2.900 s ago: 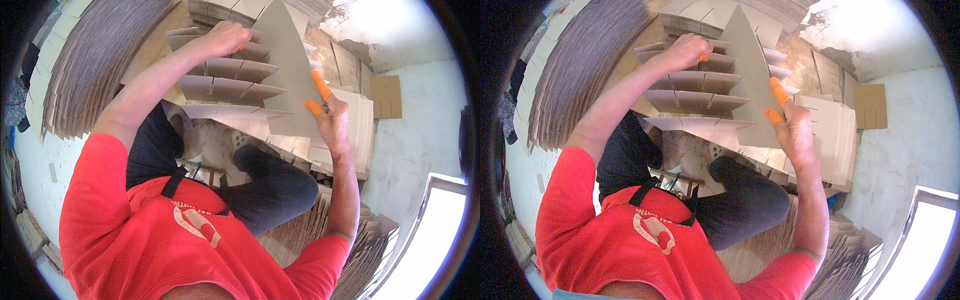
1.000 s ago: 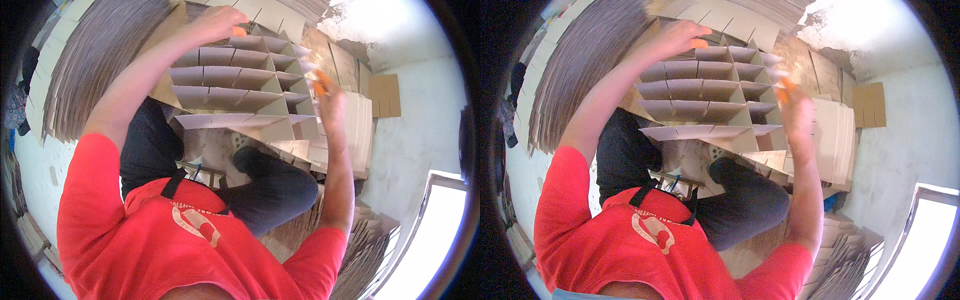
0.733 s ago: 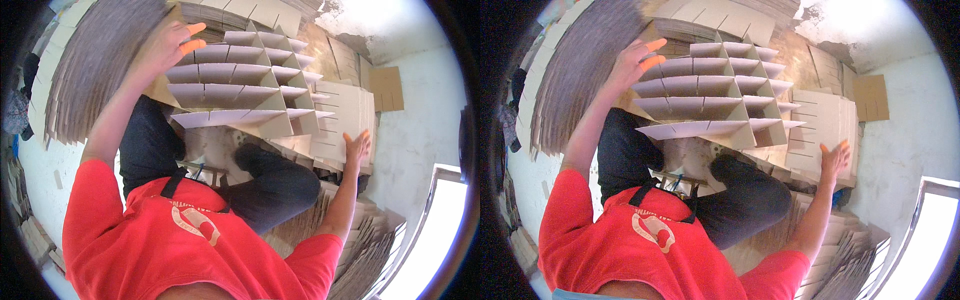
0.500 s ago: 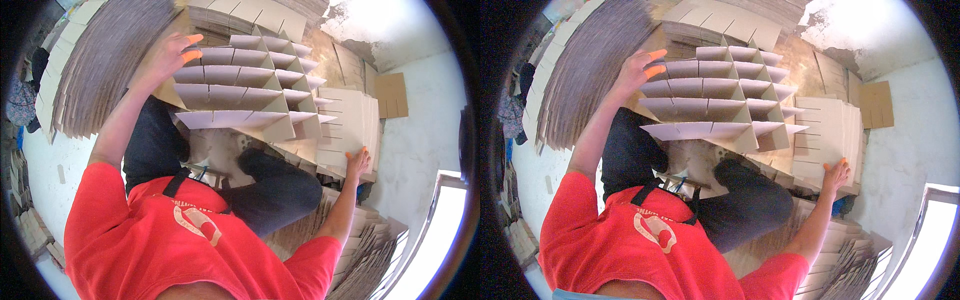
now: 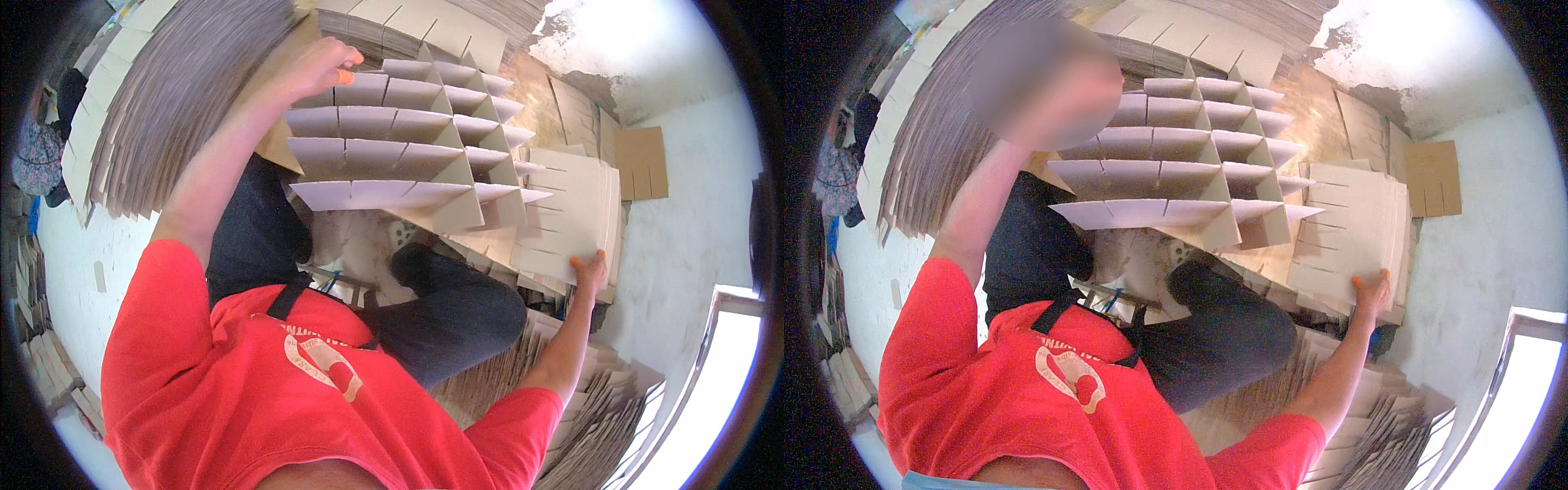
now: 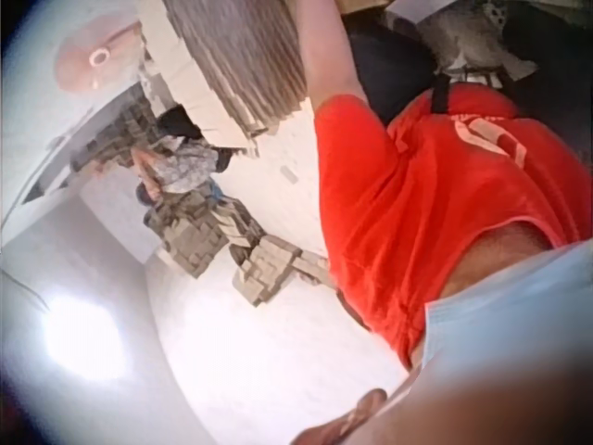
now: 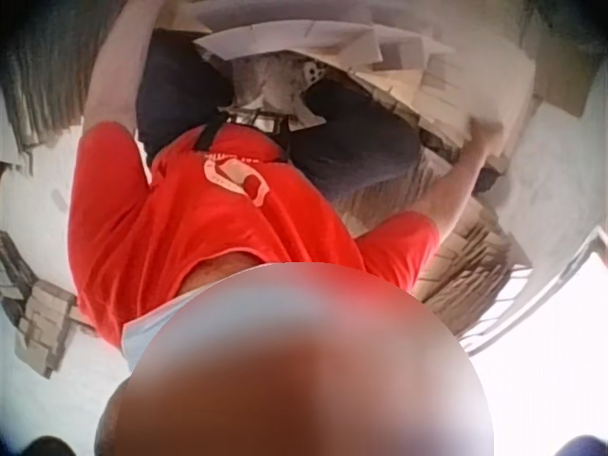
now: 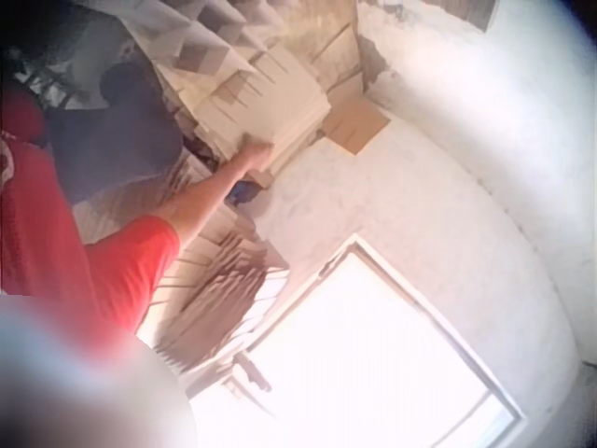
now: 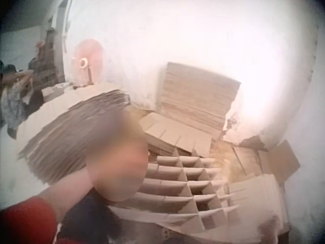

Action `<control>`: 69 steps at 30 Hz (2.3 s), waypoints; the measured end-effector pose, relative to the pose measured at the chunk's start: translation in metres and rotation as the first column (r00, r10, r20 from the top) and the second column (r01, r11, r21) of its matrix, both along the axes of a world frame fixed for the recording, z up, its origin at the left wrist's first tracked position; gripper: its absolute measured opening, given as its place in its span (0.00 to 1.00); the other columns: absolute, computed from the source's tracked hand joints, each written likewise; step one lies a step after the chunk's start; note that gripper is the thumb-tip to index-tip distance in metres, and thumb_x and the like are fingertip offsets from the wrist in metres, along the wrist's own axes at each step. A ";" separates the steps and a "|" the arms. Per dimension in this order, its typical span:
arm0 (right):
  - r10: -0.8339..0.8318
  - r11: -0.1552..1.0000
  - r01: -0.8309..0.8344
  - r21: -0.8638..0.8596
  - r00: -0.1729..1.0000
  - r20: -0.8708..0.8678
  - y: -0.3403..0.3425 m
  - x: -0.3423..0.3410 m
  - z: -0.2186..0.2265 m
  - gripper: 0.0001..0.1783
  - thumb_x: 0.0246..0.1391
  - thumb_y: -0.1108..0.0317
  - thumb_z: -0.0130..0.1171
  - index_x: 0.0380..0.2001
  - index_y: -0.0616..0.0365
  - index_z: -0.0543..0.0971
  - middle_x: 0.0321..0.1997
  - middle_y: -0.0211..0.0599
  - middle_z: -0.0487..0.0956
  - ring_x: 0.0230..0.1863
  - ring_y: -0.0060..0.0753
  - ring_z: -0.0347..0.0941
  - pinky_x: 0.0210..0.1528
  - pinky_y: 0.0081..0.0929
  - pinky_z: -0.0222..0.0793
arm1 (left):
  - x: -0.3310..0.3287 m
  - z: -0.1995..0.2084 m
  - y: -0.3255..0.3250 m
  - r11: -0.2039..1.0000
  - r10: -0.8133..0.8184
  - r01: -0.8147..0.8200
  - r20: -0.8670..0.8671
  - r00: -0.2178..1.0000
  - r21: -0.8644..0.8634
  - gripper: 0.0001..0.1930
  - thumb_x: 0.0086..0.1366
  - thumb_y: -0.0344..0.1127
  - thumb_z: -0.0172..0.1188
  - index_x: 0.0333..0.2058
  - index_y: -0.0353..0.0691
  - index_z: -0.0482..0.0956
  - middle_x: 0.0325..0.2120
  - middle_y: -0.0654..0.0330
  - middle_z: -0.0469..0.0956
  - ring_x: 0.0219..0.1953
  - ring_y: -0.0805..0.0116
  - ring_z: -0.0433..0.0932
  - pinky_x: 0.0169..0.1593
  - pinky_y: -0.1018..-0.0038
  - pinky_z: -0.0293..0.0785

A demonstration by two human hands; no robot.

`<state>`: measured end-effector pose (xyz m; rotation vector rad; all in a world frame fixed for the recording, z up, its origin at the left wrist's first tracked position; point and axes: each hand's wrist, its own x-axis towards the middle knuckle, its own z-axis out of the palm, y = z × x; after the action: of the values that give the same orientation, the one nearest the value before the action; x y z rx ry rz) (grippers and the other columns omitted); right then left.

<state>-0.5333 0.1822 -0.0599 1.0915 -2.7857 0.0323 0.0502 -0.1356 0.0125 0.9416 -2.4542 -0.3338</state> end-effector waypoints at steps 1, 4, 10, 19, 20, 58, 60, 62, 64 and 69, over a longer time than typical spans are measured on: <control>-0.038 0.999 0.038 -0.019 0.999 0.023 0.001 -0.002 0.000 0.40 0.32 0.61 0.73 0.52 0.59 0.70 0.47 0.50 0.76 0.49 0.51 0.72 0.51 0.40 0.69 | -0.003 -0.007 -0.006 0.999 0.003 -0.003 0.016 1.000 -0.045 0.11 0.57 0.34 0.59 0.38 0.36 0.80 0.31 0.48 0.80 0.34 0.53 0.79 0.39 0.65 0.74; -0.087 0.987 0.094 -0.127 0.994 0.060 0.000 0.000 0.005 0.34 0.33 0.60 0.72 0.46 0.63 0.74 0.45 0.53 0.77 0.46 0.53 0.73 0.48 0.42 0.69 | 0.004 -0.031 -0.055 0.979 -0.121 0.120 -0.005 0.993 0.167 0.15 0.58 0.36 0.61 0.42 0.34 0.79 0.36 0.48 0.80 0.38 0.56 0.79 0.42 0.66 0.74; 0.188 0.877 -0.212 -0.431 0.977 -0.098 0.043 -0.022 0.023 0.23 0.39 0.61 0.69 0.35 0.66 0.75 0.31 0.50 0.79 0.33 0.48 0.75 0.38 0.42 0.69 | 0.010 -0.017 -0.055 0.875 -0.069 0.088 -0.056 0.996 0.476 0.19 0.57 0.32 0.60 0.47 0.30 0.76 0.38 0.51 0.80 0.40 0.60 0.79 0.46 0.69 0.73; 0.518 0.387 0.244 -0.889 0.741 0.429 0.006 0.093 0.139 0.23 0.52 0.74 0.59 0.50 0.73 0.68 0.42 0.49 0.77 0.40 0.37 0.75 0.43 0.32 0.75 | 0.058 0.004 -0.031 0.988 -0.130 0.123 0.086 0.988 0.089 0.34 0.47 0.18 0.57 0.57 0.41 0.69 0.49 0.49 0.73 0.55 0.55 0.66 0.57 0.69 0.65; 0.536 0.371 0.277 -0.886 0.716 0.448 0.003 0.105 0.149 0.23 0.52 0.78 0.58 0.52 0.71 0.67 0.42 0.48 0.77 0.40 0.35 0.76 0.42 0.30 0.77 | 0.057 0.007 -0.031 0.984 -0.166 0.156 0.132 0.977 0.080 0.37 0.46 0.17 0.57 0.58 0.42 0.68 0.50 0.48 0.72 0.57 0.55 0.64 0.58 0.69 0.64; 0.832 0.491 -0.464 -0.737 0.502 0.237 -0.083 0.300 0.213 0.35 0.43 0.84 0.60 0.58 0.55 0.70 0.44 0.36 0.79 0.36 0.16 0.69 0.44 0.18 0.69 | -0.001 -0.003 0.160 0.975 -0.222 0.218 0.143 0.964 0.044 0.09 0.53 0.34 0.59 0.32 0.39 0.74 0.22 0.54 0.74 0.31 0.54 0.75 0.33 0.59 0.71; 0.791 0.565 -0.450 -0.692 0.534 0.298 -0.081 0.307 0.218 0.35 0.43 0.84 0.60 0.58 0.57 0.70 0.46 0.38 0.79 0.40 0.17 0.70 0.47 0.20 0.68 | -0.007 -0.007 0.159 0.976 -0.208 0.196 0.137 0.968 0.094 0.05 0.53 0.32 0.57 0.28 0.39 0.73 0.20 0.54 0.73 0.30 0.53 0.75 0.32 0.59 0.71; 0.773 0.599 -0.432 -0.674 0.532 0.347 -0.081 0.311 0.222 0.34 0.43 0.84 0.60 0.58 0.58 0.70 0.48 0.39 0.78 0.44 0.20 0.71 0.50 0.22 0.68 | -0.012 -0.007 0.159 0.979 -0.197 0.189 0.109 0.974 0.078 0.04 0.52 0.31 0.56 0.25 0.38 0.72 0.19 0.53 0.72 0.29 0.52 0.75 0.31 0.58 0.70; 0.792 0.579 -0.441 -0.686 0.504 0.344 -0.083 0.311 0.221 0.34 0.44 0.84 0.61 0.58 0.58 0.70 0.50 0.41 0.78 0.47 0.22 0.71 0.52 0.24 0.68 | -0.016 -0.004 0.160 0.981 -0.187 0.182 0.090 0.978 0.065 0.03 0.51 0.30 0.56 0.23 0.38 0.72 0.19 0.53 0.72 0.28 0.52 0.75 0.30 0.58 0.70; 0.795 0.581 -0.511 -0.634 0.522 0.309 -0.091 0.313 0.212 0.34 0.45 0.83 0.61 0.58 0.56 0.70 0.52 0.42 0.77 0.50 0.24 0.72 0.53 0.27 0.69 | -0.022 0.002 0.161 0.983 -0.172 0.169 0.032 0.985 0.077 0.03 0.49 0.28 0.56 0.22 0.37 0.72 0.18 0.52 0.71 0.27 0.50 0.74 0.29 0.58 0.69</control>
<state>-0.2205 0.0916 0.1525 2.2128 -2.2501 1.2648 0.0280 0.0254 0.0145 0.7750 -2.5799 -0.4728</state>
